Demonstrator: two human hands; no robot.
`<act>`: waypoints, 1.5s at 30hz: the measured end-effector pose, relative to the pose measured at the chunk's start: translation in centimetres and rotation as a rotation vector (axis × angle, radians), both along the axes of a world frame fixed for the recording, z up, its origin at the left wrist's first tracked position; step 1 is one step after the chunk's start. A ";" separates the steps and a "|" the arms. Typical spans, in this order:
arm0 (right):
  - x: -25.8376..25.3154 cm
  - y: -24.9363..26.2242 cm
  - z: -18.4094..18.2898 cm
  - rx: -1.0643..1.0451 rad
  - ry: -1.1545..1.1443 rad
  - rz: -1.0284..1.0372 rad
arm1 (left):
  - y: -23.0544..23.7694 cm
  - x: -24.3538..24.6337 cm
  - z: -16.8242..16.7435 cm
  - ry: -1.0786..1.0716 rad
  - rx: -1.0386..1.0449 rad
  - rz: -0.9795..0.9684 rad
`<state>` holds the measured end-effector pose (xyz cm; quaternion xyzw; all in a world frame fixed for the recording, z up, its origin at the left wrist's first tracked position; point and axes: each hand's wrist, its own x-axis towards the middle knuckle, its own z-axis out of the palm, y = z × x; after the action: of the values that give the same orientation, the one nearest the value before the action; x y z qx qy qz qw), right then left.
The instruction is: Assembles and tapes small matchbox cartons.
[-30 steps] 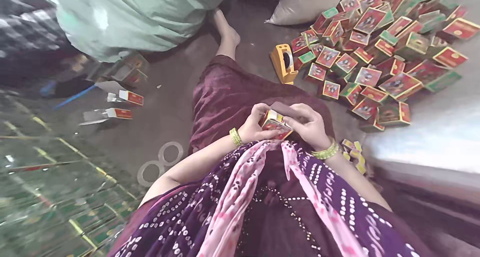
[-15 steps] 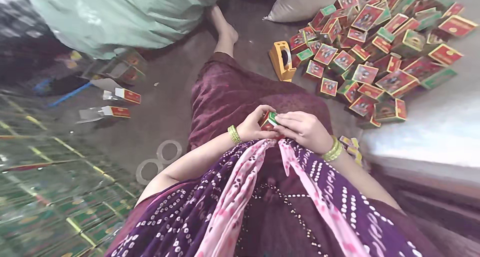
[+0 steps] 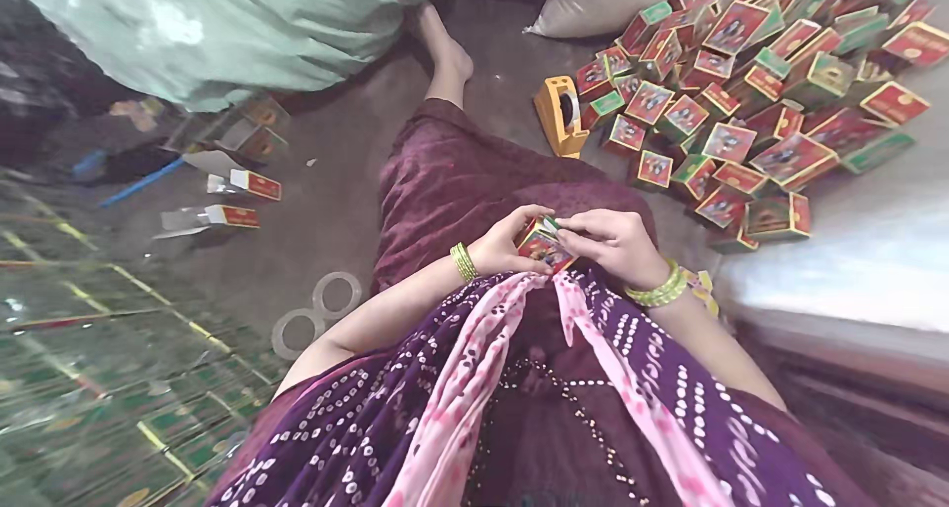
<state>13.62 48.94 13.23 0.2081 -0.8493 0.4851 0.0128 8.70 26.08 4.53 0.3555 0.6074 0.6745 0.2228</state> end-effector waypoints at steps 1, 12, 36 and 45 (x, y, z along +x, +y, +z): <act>-0.2 0.1 0.0 -0.001 0.000 0.007 | 0.0 0.0 0.0 0.004 -0.001 -0.003; -2.2 0.1 0.5 0.020 -0.101 0.037 | 0.0 -0.5 0.0 0.025 -0.038 0.020; -1.9 -0.8 0.3 0.126 -0.021 0.041 | 0.3 0.0 -0.3 -0.084 -0.032 0.078; -0.4 -1.3 0.1 0.345 0.168 0.161 | 0.2 0.2 -0.7 -0.013 -0.024 0.123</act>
<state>13.20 47.66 13.36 0.3141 -0.8963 0.3130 0.0089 8.93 26.28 3.84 0.3106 0.6348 0.6818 0.1891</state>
